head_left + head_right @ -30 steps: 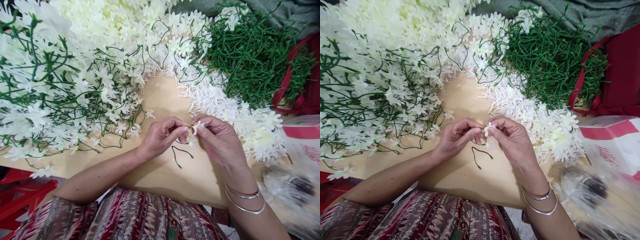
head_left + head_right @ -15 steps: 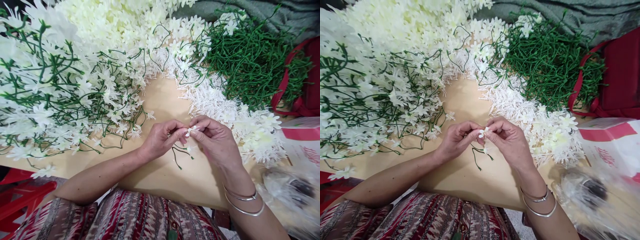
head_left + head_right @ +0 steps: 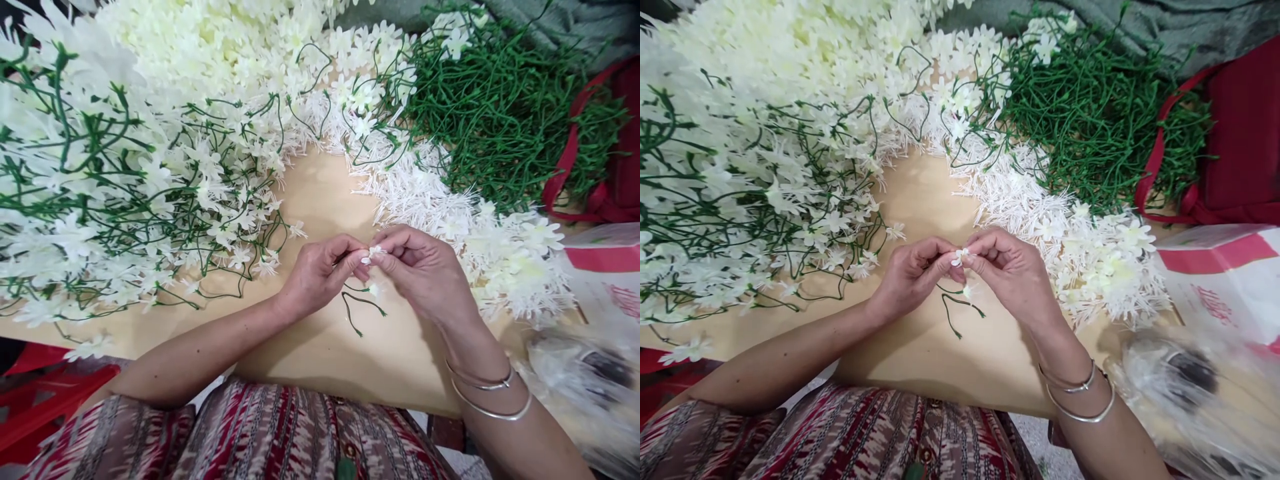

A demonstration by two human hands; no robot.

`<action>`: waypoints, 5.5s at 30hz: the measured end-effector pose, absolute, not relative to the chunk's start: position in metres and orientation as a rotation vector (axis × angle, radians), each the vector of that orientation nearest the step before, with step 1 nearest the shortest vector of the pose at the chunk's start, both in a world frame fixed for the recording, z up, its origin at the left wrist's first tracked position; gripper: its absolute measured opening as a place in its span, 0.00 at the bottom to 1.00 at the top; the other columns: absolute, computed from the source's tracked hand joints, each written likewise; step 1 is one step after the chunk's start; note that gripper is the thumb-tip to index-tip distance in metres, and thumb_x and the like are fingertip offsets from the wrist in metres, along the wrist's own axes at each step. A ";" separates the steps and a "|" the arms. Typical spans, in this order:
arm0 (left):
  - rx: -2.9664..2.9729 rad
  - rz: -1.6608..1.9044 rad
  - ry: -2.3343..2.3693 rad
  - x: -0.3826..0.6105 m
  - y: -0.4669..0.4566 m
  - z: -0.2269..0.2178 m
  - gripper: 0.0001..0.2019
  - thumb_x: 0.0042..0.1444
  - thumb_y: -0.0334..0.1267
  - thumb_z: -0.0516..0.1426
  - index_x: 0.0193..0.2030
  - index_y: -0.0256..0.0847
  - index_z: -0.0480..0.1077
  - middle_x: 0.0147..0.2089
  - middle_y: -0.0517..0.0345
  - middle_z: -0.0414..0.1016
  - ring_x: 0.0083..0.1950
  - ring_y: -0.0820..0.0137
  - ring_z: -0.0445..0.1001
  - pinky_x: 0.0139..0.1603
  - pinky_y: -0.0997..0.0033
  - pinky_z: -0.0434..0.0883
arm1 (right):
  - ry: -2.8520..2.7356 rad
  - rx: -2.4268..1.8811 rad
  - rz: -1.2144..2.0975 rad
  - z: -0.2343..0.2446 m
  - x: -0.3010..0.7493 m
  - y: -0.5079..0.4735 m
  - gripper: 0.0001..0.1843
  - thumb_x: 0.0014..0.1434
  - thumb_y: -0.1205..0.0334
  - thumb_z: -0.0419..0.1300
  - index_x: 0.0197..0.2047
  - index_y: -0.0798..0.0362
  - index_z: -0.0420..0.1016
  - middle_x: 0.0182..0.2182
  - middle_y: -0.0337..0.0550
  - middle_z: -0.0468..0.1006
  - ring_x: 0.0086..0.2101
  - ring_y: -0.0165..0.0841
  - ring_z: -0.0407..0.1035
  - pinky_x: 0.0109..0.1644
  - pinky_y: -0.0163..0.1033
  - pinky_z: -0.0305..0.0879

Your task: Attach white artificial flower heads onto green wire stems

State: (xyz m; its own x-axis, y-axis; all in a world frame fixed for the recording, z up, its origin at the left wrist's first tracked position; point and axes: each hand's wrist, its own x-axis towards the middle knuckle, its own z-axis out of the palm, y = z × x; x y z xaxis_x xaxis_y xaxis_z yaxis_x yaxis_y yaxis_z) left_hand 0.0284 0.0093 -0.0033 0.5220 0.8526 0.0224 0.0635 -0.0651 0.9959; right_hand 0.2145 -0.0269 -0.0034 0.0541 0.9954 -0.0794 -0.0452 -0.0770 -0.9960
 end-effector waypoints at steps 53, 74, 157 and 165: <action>1.513 0.837 0.884 0.031 0.001 -0.013 0.15 0.70 0.50 0.61 0.45 0.38 0.72 0.33 0.58 0.80 0.31 0.75 0.78 0.34 0.75 0.76 | -0.909 -1.250 1.584 0.006 0.231 -0.025 0.21 0.52 0.45 0.79 0.44 0.47 0.82 0.28 0.35 0.81 0.29 0.30 0.76 0.37 0.38 0.76; 1.607 0.849 0.858 0.029 0.004 -0.012 0.12 0.71 0.45 0.60 0.44 0.38 0.76 0.34 0.55 0.81 0.30 0.74 0.78 0.32 0.76 0.74 | -1.026 -1.369 1.418 0.010 0.222 -0.029 0.13 0.56 0.51 0.77 0.34 0.46 0.80 0.24 0.35 0.80 0.26 0.31 0.75 0.34 0.40 0.75; 2.278 0.916 1.313 0.067 0.082 -0.016 0.17 0.73 0.41 0.56 0.64 0.39 0.66 0.74 0.32 0.64 0.78 0.49 0.63 0.74 0.40 0.68 | -1.636 -1.624 0.186 -0.018 0.232 -0.028 0.07 0.67 0.69 0.58 0.37 0.47 0.68 0.33 0.40 0.80 0.32 0.36 0.72 0.39 0.41 0.66; 2.090 1.271 1.192 0.063 0.082 -0.009 0.07 0.70 0.37 0.60 0.50 0.40 0.79 0.54 0.47 0.81 0.57 0.63 0.81 0.60 0.61 0.78 | -1.597 -1.603 0.155 -0.016 0.235 -0.026 0.06 0.67 0.68 0.59 0.40 0.47 0.72 0.34 0.40 0.80 0.33 0.36 0.73 0.39 0.41 0.66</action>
State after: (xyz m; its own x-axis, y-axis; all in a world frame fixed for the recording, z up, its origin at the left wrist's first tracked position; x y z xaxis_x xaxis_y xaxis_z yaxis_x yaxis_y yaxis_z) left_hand 0.0631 0.0821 -0.0095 0.2155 0.8345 0.5072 0.4532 -0.5455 0.7050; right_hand 0.2347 -0.0259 -0.0156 0.1780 0.8698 0.4602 0.7649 0.1719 -0.6208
